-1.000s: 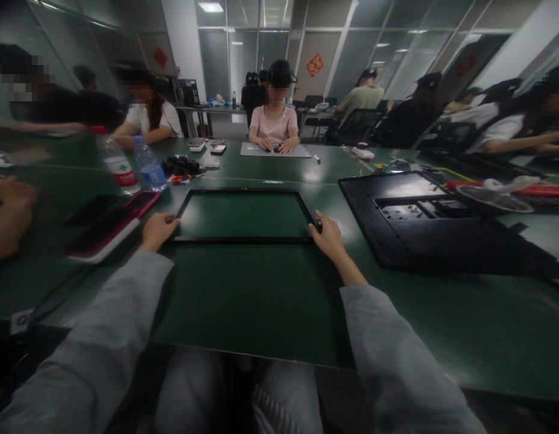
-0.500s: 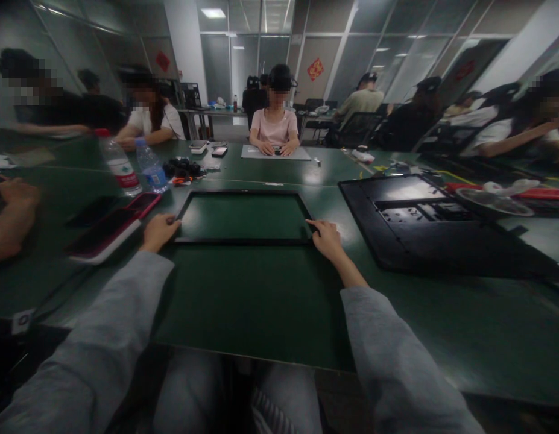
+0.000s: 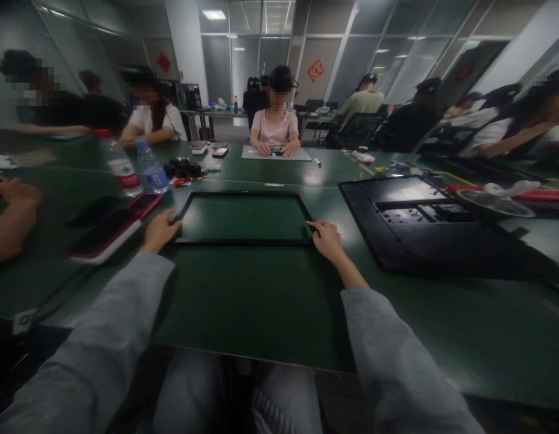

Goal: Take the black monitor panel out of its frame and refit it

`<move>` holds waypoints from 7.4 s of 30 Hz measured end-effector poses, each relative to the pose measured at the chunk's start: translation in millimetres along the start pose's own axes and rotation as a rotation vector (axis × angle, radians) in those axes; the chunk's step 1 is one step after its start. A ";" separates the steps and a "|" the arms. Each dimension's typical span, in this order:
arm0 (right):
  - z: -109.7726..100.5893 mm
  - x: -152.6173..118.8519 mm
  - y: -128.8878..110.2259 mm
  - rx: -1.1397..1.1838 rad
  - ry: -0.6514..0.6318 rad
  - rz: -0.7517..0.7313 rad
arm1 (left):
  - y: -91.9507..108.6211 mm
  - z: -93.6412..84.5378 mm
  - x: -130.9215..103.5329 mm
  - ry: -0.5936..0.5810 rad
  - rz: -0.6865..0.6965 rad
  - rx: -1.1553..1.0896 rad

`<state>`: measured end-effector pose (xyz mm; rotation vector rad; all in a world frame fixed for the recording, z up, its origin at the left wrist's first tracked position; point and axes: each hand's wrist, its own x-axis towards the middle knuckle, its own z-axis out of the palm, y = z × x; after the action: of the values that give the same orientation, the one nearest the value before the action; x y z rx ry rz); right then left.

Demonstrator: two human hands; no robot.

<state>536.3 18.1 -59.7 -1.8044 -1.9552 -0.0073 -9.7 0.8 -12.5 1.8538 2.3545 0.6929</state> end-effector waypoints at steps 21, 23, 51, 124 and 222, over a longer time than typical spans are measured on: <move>7.3 2.6 8.2 0.001 0.023 -0.001 | 1.8 -2.1 -2.6 -0.015 0.001 0.006; 7.5 2.6 8.0 -0.008 0.014 0.006 | 1.5 -2.0 -2.4 -0.017 0.003 0.001; 1.7 -1.3 -4.0 -0.118 -0.026 0.057 | 0.0 0.9 2.5 -0.060 0.003 0.132; -0.1 -3.3 -8.2 -0.113 -0.019 0.070 | 2.4 -1.6 -0.2 -0.045 0.041 0.132; -3.3 -2.6 -12.5 -0.106 -0.043 0.100 | 7.6 -5.0 -6.3 0.017 0.083 0.057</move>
<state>525.7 13.0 -53.8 -1.9848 -1.9242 -0.0407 -2.6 -5.4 -6.4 1.9863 2.3433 0.6586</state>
